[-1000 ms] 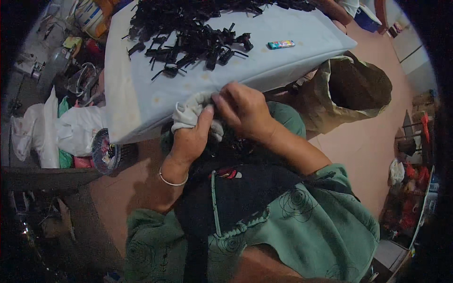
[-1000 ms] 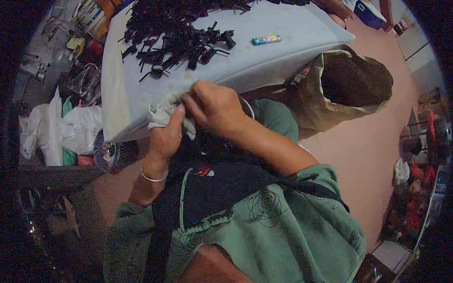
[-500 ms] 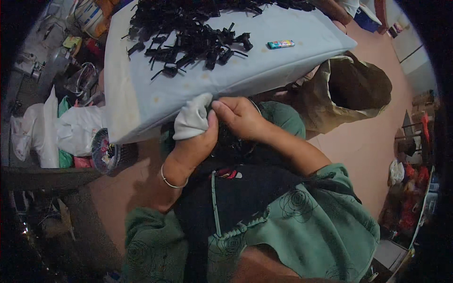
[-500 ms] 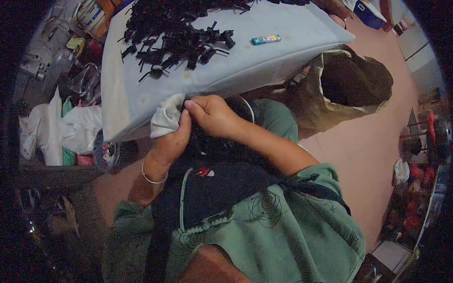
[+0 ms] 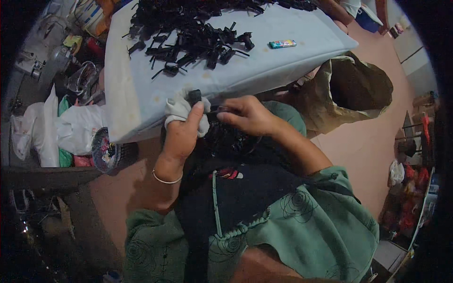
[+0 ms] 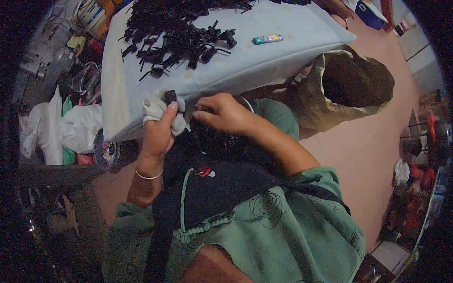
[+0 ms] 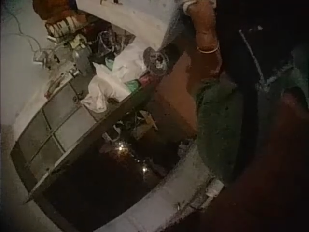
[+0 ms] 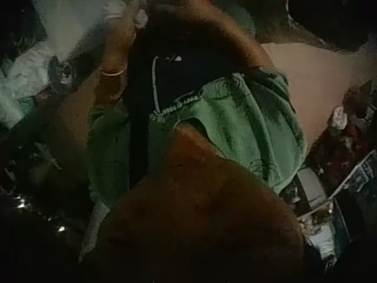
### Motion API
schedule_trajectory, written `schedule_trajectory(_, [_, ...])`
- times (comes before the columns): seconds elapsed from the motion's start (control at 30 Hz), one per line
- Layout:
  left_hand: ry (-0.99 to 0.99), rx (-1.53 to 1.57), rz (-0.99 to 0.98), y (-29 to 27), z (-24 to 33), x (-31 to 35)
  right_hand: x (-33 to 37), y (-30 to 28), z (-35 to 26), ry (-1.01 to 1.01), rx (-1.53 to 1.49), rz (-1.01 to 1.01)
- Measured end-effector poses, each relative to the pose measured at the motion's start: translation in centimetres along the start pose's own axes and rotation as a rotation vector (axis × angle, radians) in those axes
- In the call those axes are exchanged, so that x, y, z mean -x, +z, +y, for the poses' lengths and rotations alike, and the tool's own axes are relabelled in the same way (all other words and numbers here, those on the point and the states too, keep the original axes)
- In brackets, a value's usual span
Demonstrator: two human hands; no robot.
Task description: Manually wiping small black plastic components with a cloth and placing them into a collection bag.
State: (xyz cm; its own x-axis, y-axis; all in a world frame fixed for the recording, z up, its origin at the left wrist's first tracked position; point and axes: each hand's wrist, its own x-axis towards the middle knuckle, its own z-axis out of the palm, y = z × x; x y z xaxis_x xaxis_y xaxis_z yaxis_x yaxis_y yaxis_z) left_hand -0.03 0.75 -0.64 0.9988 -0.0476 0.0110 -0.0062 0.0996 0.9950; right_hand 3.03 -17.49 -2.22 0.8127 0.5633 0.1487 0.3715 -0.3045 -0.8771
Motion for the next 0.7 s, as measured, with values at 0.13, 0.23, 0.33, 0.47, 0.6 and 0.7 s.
schedule_trajectory(0.13, [0.027,-0.031,-0.014,0.8,0.6,0.1,0.1,-0.5,-0.6,-0.097,-0.024,0.093])
schedule_trajectory(0.23, [0.054,-0.296,-0.075,0.7,0.5,0.2,-0.4,-0.3,-1.3,-0.147,-0.07,0.127])
schedule_trajectory(0.33, [-0.055,-0.157,-0.193,1.3,1.7,0.7,-0.6,0.3,-1.4,-0.093,-0.2,0.132])
schedule_trajectory(0.47, [0.067,-0.308,-0.161,1.0,1.1,0.4,-0.4,0.1,-2.1,-0.044,-0.197,0.091])
schedule_trajectory(0.6, [0.129,-0.406,-0.17,0.8,0.8,-0.1,-0.7,0.2,-1.3,-0.139,-0.03,0.054])
schedule_trajectory(0.7, [0.215,-0.576,-0.107,1.3,0.0,0.2,-0.7,0.8,-1.7,-0.06,-0.047,0.01])
